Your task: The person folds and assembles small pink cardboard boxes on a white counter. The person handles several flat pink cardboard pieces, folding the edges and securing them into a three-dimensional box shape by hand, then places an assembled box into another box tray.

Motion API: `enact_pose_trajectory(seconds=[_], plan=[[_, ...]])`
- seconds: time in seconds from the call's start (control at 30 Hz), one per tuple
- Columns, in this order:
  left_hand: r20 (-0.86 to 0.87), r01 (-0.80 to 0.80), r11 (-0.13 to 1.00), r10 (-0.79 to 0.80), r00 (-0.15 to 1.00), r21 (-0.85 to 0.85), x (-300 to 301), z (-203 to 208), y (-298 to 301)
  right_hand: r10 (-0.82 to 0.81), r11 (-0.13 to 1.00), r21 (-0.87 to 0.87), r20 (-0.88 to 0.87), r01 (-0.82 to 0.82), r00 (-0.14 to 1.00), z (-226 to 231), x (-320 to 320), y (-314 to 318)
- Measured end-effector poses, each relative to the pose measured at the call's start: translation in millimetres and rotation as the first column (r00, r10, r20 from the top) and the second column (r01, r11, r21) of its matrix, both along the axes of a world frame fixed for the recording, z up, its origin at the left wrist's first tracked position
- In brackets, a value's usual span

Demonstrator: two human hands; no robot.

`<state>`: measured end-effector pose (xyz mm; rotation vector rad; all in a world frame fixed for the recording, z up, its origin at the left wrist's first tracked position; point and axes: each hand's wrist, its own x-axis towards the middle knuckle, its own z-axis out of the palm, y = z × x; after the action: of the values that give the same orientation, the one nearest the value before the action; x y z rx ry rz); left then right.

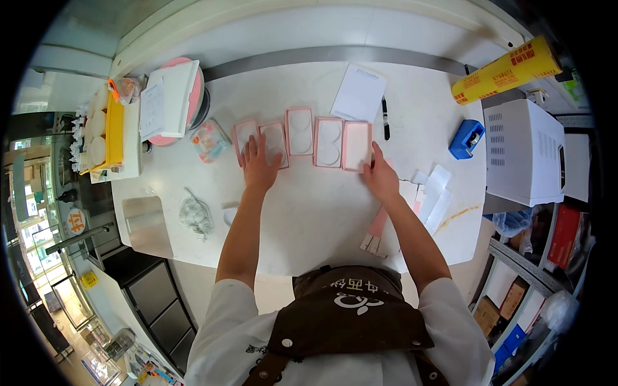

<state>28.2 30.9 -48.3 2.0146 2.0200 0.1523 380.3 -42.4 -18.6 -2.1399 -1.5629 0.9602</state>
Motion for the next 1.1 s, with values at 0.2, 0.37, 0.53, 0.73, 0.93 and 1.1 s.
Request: enact_pose_trajectory(seconds=[0.2,0.37,0.53,0.73,0.93,1.1], plan=[[0.013,-0.102,0.991,0.102,0.995,0.087,2.3,-18.2,31.7,0.037,0.997,0.060,0.059,-0.041,0.998,3.5,-23.2,19.1],[-0.001,-0.250,0.966,0.251,0.968,0.059,11.0,-7.8,55.1,0.214,0.932,0.220,0.309,-0.289,0.927,10.3,-29.9,11.3],[0.069,-0.266,0.963,0.262,0.963,0.054,1.3,-20.6,73.2,0.393,0.830,0.285,0.311,-0.479,0.865,-4.7,-64.1,0.3],[-0.023,-0.117,0.993,0.116,0.993,-0.034,30.5,0.2,64.6,0.266,0.913,0.192,0.389,-0.360,0.882,-33.5,-66.9,14.0],[-0.029,-0.026,0.997,0.024,0.999,-0.079,40.1,1.3,22.7,0.183,0.918,0.263,0.385,-0.298,0.905,-32.3,-78.4,9.0],[-0.010,-0.046,0.996,0.046,0.999,-0.075,22.7,6.9,-26.3,0.305,0.893,0.223,0.340,-0.391,0.890,-21.9,-84.6,-37.5]])
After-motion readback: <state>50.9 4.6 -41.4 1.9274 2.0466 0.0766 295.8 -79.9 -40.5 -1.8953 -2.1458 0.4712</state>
